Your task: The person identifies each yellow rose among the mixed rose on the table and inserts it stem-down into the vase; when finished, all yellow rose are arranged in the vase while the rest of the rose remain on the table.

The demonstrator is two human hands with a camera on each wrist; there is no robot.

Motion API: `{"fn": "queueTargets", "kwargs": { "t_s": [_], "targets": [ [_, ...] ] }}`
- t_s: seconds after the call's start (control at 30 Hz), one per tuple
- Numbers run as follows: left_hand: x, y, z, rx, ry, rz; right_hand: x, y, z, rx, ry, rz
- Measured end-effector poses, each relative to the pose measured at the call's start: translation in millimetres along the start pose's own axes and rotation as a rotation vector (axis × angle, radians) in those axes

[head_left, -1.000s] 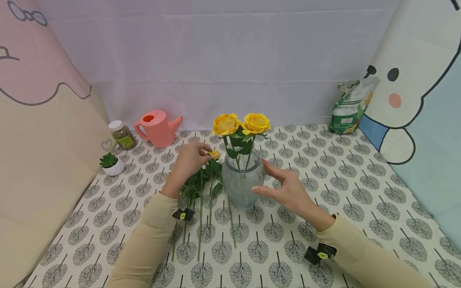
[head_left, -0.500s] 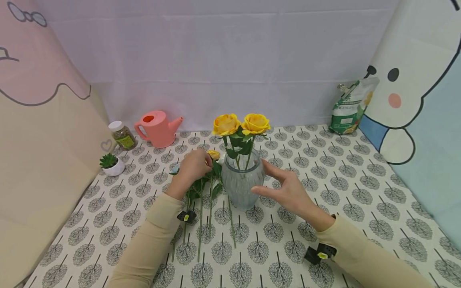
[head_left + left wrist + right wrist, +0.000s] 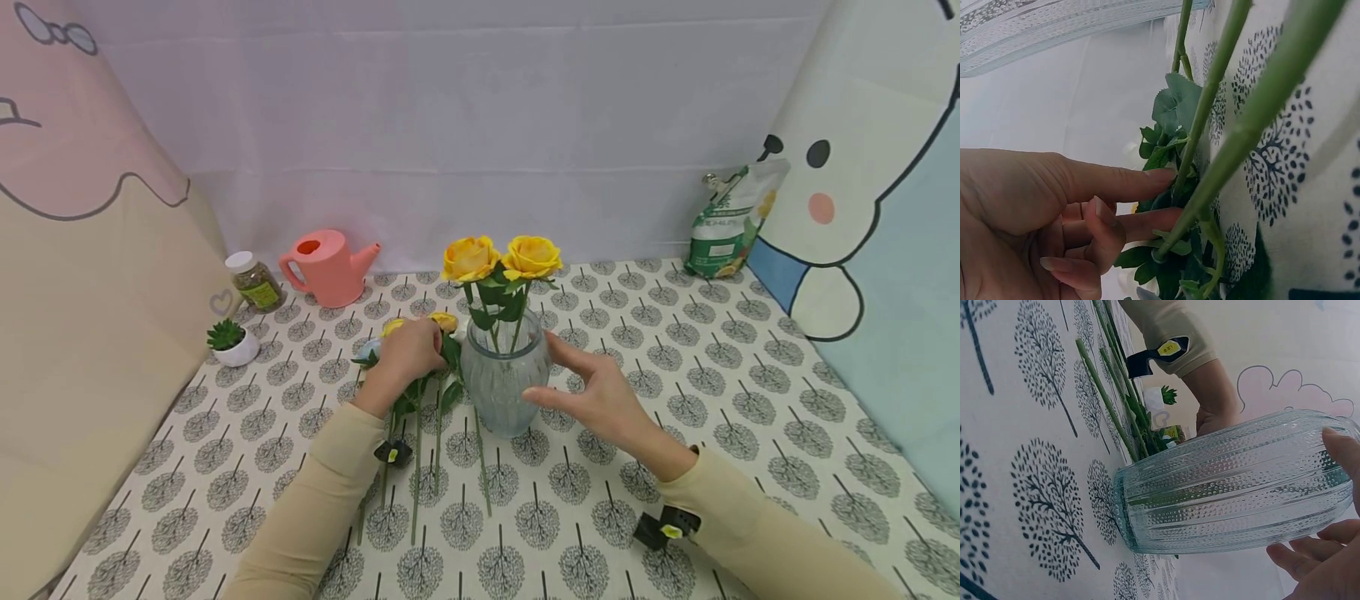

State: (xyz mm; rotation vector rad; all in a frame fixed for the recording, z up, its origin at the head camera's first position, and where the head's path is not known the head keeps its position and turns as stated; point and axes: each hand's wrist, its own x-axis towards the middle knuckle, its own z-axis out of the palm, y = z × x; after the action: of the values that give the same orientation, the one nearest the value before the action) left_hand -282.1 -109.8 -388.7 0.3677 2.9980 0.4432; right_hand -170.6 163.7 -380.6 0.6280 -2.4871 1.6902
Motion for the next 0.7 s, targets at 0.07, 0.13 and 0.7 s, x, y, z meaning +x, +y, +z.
{"fn": "queueTargets", "kwargs": {
  "t_s": [0.07, 0.13, 0.7],
  "targets": [
    [0.7, 0.7, 1.0, 0.003, -0.006, -0.001, 0.0, -0.5, -0.4, -0.004, 0.001, 0.000],
    [0.9, 1.3, 1.7, -0.001, -0.013, -0.006, -0.1, -1.0, -0.6, -0.003, 0.000, -0.001],
    [1.8, -2.7, 1.8, -0.139, -0.030, 0.003, -0.4, -1.8, -0.3, -0.009, -0.005, 0.011]
  ]
}}
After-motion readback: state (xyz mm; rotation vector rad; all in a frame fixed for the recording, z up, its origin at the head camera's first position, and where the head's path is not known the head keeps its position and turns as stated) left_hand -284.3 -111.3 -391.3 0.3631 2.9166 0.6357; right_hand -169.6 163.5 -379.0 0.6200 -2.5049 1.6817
